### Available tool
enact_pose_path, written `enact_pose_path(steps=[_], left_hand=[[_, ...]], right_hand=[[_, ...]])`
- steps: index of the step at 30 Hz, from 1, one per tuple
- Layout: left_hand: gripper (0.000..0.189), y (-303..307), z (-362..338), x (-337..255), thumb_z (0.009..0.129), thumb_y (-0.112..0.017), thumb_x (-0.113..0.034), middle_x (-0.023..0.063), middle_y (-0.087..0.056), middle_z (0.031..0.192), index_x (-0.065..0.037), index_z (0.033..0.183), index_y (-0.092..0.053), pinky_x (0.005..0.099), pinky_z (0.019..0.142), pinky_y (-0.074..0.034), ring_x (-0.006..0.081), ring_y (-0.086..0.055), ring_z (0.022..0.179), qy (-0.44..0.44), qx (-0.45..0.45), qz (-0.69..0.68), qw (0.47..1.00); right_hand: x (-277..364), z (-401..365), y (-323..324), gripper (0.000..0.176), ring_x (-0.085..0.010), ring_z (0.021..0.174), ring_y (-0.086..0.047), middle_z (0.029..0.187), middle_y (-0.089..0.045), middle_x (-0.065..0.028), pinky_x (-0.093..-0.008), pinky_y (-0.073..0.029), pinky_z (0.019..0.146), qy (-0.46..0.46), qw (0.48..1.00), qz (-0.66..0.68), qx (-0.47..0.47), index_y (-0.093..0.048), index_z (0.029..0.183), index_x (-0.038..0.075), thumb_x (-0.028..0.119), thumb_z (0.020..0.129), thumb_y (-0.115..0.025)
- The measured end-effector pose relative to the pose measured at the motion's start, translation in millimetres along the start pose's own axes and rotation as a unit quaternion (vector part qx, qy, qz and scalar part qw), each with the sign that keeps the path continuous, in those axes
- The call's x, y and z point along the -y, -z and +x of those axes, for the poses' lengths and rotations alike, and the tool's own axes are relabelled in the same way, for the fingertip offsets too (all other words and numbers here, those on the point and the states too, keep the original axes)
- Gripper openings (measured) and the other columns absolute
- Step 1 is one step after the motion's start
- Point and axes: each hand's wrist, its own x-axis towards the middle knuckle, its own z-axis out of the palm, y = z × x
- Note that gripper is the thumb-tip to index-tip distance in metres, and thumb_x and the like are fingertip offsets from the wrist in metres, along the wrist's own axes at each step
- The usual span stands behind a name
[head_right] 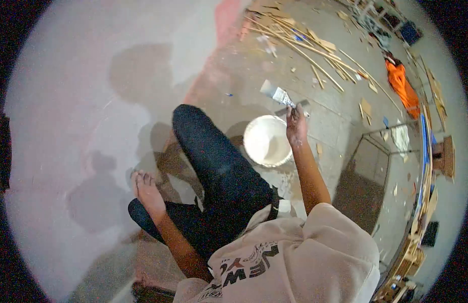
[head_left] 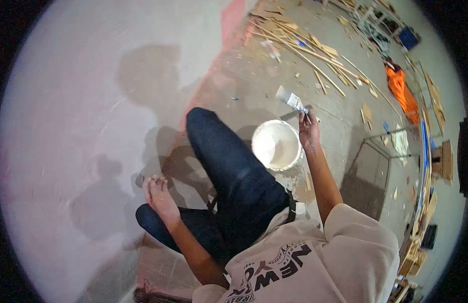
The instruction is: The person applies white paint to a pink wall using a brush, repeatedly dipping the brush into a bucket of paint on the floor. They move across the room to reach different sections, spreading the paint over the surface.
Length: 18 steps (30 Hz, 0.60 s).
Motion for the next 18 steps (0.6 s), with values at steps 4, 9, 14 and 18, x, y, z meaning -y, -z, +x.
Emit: enact_pose_path(steps=[4, 9, 14, 18], left_hand=[[0.026, -6, -1, -10, 0.106, -0.051, -0.018, 0.0099, -0.059, 0.123, -0.006, 0.129, -0.052, 0.0402, 0.1, -0.044, 0.0245, -0.058, 0.108, -0.007, 0.033, -0.027, 0.999], [0.03, -20, -7, -13, 0.107, -0.041, -0.019, 0.0068, -0.058, 0.129, -0.009, 0.133, -0.052, 0.0459, 0.105, -0.038, 0.0273, -0.054, 0.112, -0.011, 0.018, -0.061, 0.998], [0.027, -72, -29, -19, 0.108, -0.039, -0.026, 0.0049, -0.057, 0.114, -0.011, 0.126, -0.052, 0.0398, 0.095, -0.038, 0.0245, -0.053, 0.104, 0.054, 0.189, -0.29, 0.937], [0.027, -122, -43, -13, 0.106, -0.048, -0.033, 0.0007, -0.056, 0.112, -0.015, 0.125, -0.054, 0.0388, 0.092, -0.038, 0.0213, -0.052, 0.101, 0.092, 0.179, -0.347, 0.916]], right_hand=[[-2, -6, 83, 0.014, -0.0201, 0.08, -0.071, 0.093, -0.072, -0.0127, -0.03, -0.062, 0.074, 0.072, 0.969, -0.2, -0.124, -0.067, 0.098, -0.004, 0.01, 0.096, -0.066], [-73, -3, 164, 0.018, -0.0213, 0.077, -0.074, 0.087, -0.074, -0.0136, -0.0302, -0.06, 0.068, 0.01, 0.904, -0.385, -0.184, -0.069, 0.097, -0.009, 0.009, 0.093, -0.07], [-164, 29, 231, 0.025, -0.0227, 0.08, -0.074, 0.088, -0.074, -0.0154, -0.0318, -0.06, 0.071, 0.001, 0.855, -0.468, -0.223, -0.07, 0.1, -0.011, 0.012, 0.091, -0.073], [-183, 23, 194, 0.035, -0.026, 0.083, -0.074, 0.089, -0.074, -0.0193, -0.0364, -0.058, 0.074, -0.023, 0.736, -0.632, -0.242, -0.072, 0.102, -0.01, 0.022, 0.088, -0.077]])
